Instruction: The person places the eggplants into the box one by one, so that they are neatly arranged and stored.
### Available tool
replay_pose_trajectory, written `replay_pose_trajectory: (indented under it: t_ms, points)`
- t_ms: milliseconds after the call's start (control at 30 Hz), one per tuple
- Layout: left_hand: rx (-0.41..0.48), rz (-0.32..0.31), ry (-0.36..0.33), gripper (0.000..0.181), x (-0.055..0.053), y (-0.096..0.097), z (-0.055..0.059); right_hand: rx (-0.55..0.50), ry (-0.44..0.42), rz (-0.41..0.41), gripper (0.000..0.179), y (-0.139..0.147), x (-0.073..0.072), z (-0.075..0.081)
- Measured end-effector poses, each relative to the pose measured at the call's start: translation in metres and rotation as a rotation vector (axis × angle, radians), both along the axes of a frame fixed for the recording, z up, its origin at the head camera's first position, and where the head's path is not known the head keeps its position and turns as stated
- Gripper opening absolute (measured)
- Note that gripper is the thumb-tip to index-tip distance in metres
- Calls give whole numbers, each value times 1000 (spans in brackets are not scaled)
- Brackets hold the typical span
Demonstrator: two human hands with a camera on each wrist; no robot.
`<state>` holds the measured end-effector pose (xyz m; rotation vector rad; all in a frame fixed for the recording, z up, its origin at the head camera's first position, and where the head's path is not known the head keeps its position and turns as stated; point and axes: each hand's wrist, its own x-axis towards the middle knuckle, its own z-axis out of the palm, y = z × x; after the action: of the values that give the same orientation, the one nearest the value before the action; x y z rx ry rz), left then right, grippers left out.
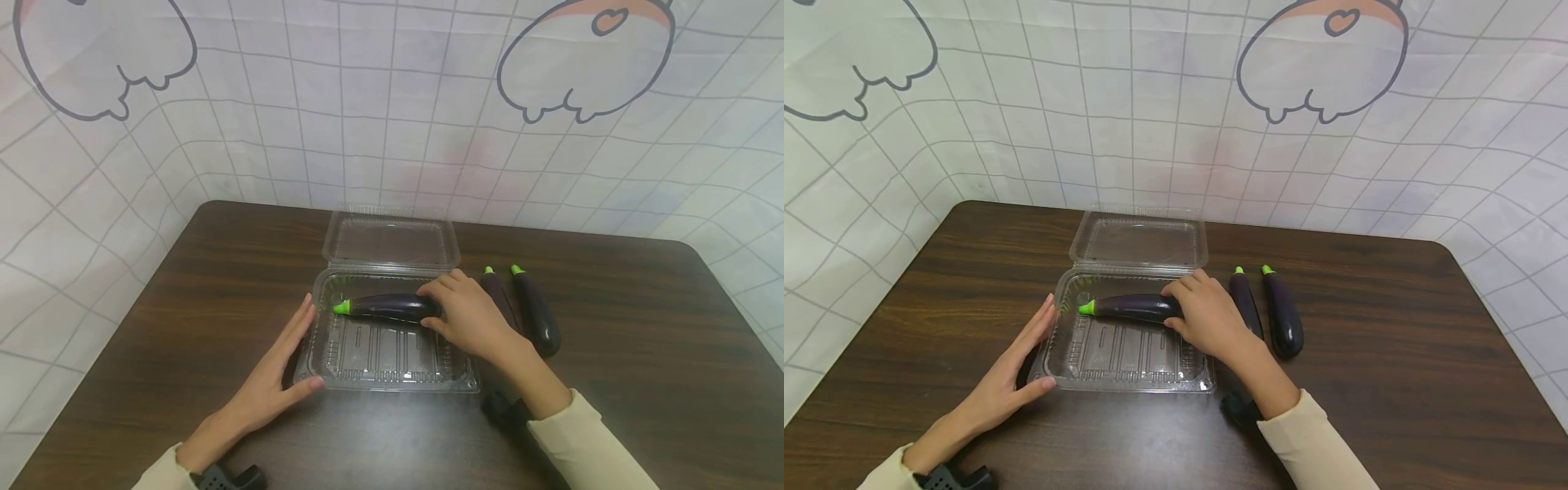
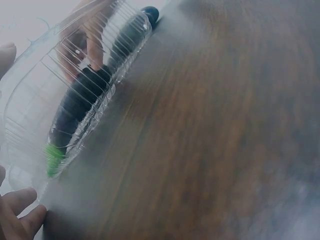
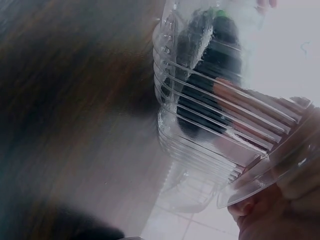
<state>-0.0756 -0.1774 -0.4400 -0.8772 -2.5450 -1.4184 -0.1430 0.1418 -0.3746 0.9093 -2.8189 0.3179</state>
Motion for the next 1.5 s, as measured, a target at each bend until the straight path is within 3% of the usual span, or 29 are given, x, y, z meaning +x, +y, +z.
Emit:
replay_pose_trajectory:
  t_ms: [600, 1500]
  points:
    - [-1, 3, 0, 92, 0, 0, 0, 17, 17, -16, 42, -1, 0, 1]
    - [6, -13, 12, 92, -1, -1, -2, -166, 14, -20, 39, 13, 8, 12]
